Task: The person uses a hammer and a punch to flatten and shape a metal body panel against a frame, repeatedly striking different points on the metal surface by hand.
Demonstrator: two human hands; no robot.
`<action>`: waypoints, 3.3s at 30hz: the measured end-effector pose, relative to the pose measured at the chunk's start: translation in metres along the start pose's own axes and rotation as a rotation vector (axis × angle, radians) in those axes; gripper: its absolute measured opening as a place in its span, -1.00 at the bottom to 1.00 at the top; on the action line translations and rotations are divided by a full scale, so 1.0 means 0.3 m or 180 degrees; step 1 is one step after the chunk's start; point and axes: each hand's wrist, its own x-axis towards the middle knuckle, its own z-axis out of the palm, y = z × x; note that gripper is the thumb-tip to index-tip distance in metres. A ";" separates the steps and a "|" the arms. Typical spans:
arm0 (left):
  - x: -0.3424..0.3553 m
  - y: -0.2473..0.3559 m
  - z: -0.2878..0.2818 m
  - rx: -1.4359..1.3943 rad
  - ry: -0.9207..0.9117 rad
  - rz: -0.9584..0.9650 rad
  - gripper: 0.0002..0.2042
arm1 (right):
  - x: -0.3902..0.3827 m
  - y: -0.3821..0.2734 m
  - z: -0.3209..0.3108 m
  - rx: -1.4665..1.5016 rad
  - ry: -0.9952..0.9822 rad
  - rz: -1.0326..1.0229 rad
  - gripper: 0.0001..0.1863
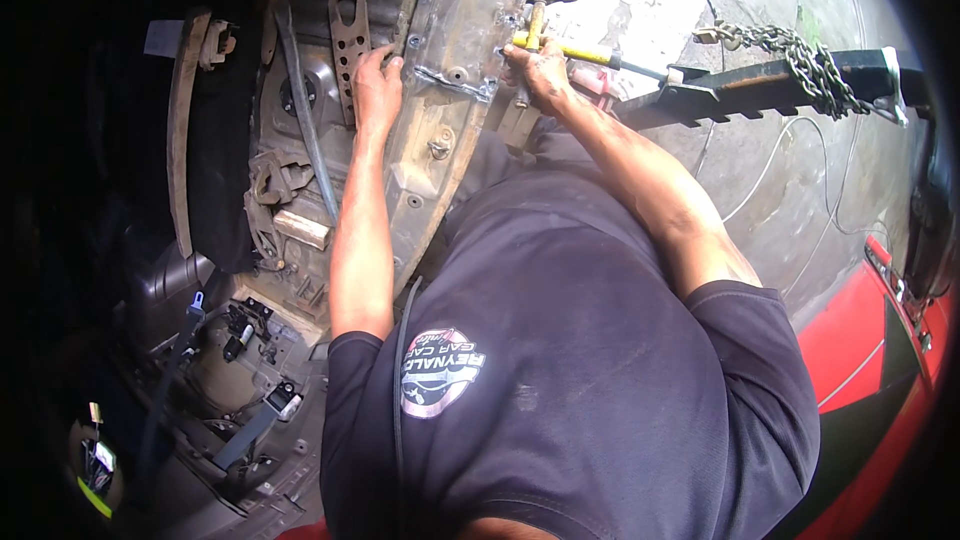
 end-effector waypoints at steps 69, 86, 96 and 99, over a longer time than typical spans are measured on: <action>-0.124 0.303 0.171 -0.3647 0.0813 -0.2245 -0.31 | -0.094 -0.056 0.049 -0.0336 0.0415 -0.0122 -0.58; -0.169 0.317 0.213 -0.3400 0.0817 -0.2357 -0.27 | -0.092 -0.102 0.048 -0.0202 0.0411 -0.0235 -0.53; -0.155 0.179 0.186 -0.3769 0.0624 -0.3219 -0.20 | -0.038 -0.063 0.015 -0.0558 0.0514 -0.0166 -0.60; -0.165 0.154 0.175 -0.4027 0.0637 -0.3242 -0.23 | -0.062 -0.082 0.045 -0.0412 0.0488 -0.0146 -0.61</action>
